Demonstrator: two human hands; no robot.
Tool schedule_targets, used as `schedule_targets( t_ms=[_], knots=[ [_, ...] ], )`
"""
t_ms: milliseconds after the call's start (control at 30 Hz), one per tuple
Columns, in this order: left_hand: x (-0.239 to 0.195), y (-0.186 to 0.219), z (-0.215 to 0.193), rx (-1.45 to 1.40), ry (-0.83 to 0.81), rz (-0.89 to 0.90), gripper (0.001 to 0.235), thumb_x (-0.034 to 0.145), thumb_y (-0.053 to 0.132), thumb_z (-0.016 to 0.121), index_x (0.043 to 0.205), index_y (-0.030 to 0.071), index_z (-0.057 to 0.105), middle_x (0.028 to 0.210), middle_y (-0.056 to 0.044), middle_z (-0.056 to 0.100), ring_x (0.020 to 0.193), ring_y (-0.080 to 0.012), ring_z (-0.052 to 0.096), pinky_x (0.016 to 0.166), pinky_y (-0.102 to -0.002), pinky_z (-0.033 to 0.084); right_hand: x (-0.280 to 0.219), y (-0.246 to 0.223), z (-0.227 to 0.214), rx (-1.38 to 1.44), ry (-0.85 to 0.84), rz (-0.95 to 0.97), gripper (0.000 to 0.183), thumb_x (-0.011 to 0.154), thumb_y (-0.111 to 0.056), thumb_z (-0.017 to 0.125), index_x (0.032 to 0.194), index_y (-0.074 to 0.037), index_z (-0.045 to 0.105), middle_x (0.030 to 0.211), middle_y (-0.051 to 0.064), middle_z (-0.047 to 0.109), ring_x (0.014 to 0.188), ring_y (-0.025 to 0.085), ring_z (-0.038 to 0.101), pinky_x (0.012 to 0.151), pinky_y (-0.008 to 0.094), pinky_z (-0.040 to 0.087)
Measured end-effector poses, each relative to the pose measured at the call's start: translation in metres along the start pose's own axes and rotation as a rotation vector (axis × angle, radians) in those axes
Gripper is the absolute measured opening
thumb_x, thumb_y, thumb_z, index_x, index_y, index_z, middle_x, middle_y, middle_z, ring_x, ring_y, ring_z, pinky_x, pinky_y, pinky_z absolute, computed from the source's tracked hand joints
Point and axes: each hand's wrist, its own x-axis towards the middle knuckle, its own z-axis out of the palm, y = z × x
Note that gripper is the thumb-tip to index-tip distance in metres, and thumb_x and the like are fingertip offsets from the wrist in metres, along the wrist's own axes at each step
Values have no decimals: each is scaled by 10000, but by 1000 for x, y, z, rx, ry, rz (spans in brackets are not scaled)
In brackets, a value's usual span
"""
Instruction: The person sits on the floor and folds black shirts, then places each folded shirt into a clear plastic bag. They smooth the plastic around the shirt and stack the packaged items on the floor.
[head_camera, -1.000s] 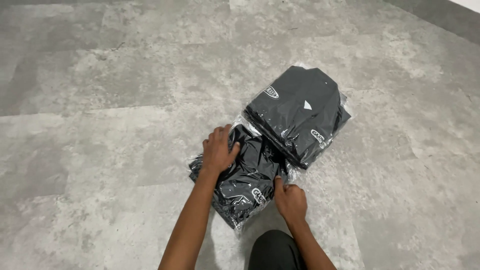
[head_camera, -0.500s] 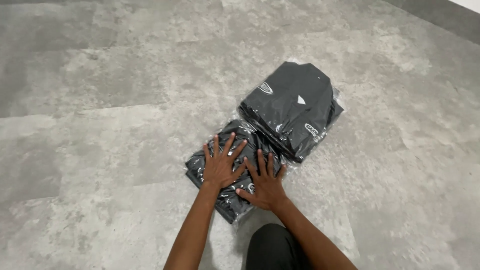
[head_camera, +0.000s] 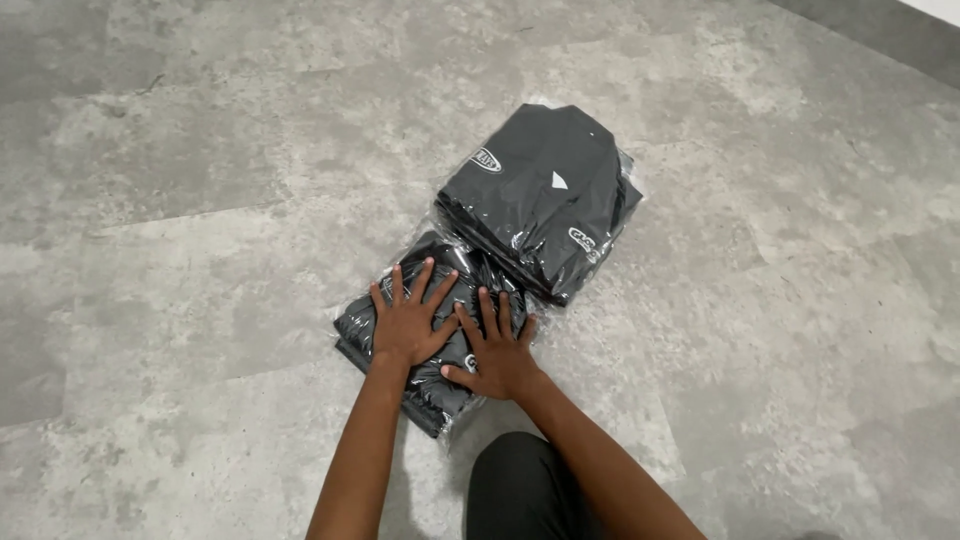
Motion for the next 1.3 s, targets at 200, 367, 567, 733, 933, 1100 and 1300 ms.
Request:
schedule_targets(
  t_ms=[200, 367, 567, 733, 933, 1100, 1300],
  knots=[
    [0, 2, -3, 32, -49, -12, 740, 950, 709, 263, 1653, 579, 72, 1794, 105, -5, 1616, -447, 57, 1240, -736, 69, -2, -1, -6, 18, -38, -2, 1060, 926, -858, 289, 1711, -263, -106, 1749, 193, -229, 1591, 475, -186, 1135, 844, 33],
    [-3, 5, -6, 39, -37, -11, 732, 961, 708, 263, 1656, 561, 89, 1794, 90, 32, 1612, -449, 90, 1238, -737, 78, -2, 3, 0, 55, -7, -8, 1035, 933, -852, 297, 1707, -301, -114, 1758, 165, -220, 1599, 459, -176, 1142, 834, 17],
    [-5, 9, -10, 69, -53, -17, 724, 973, 722, 226, 1660, 548, 76, 1794, 72, 33, 1609, -459, 88, 1232, -754, 68, -6, 20, 5, 114, 26, -82, 982, 959, -823, 294, 1712, -309, -70, 1768, 145, -190, 1605, 445, -155, 1156, 819, 1],
    [0, 8, -11, 74, -102, -6, 725, 974, 751, 183, 1658, 561, 35, 1795, 64, -2, 1605, -476, 68, 1214, -782, 84, -24, 51, 25, 183, 80, -157, 810, 1043, -683, 336, 1715, -319, 67, 1790, 55, -99, 1635, 349, -75, 1221, 748, 33],
    [18, 38, 8, 328, -108, -41, 719, 995, 710, 256, 1672, 508, 118, 1793, 3, 83, 1598, -486, 107, 1174, -826, 63, -84, 92, 23, 228, 13, -188, 669, 1091, -401, 407, 1704, -241, 192, 1792, 56, 32, 1625, 388, 30, 1230, 714, 168],
    [24, 135, 48, 453, -100, -148, 550, 1083, 190, 297, 1553, -46, 458, 1606, -363, 401, 1470, -663, 284, 1095, -877, 77, -133, 149, 40, 252, 107, -55, 626, 1033, -302, 514, 1635, -264, 348, 1726, 115, 280, 1578, 436, 231, 1190, 657, 337],
    [9, 281, 55, 188, -167, 221, 695, 1005, 407, 436, 1649, 154, 364, 1627, -261, 436, 1457, -580, 398, 1106, -788, 224, -207, 238, 88, 60, 351, 220, 672, 984, -366, 560, 1615, -222, 385, 1661, 179, 375, 1542, 428, 321, 1134, 622, 376]
  ],
)
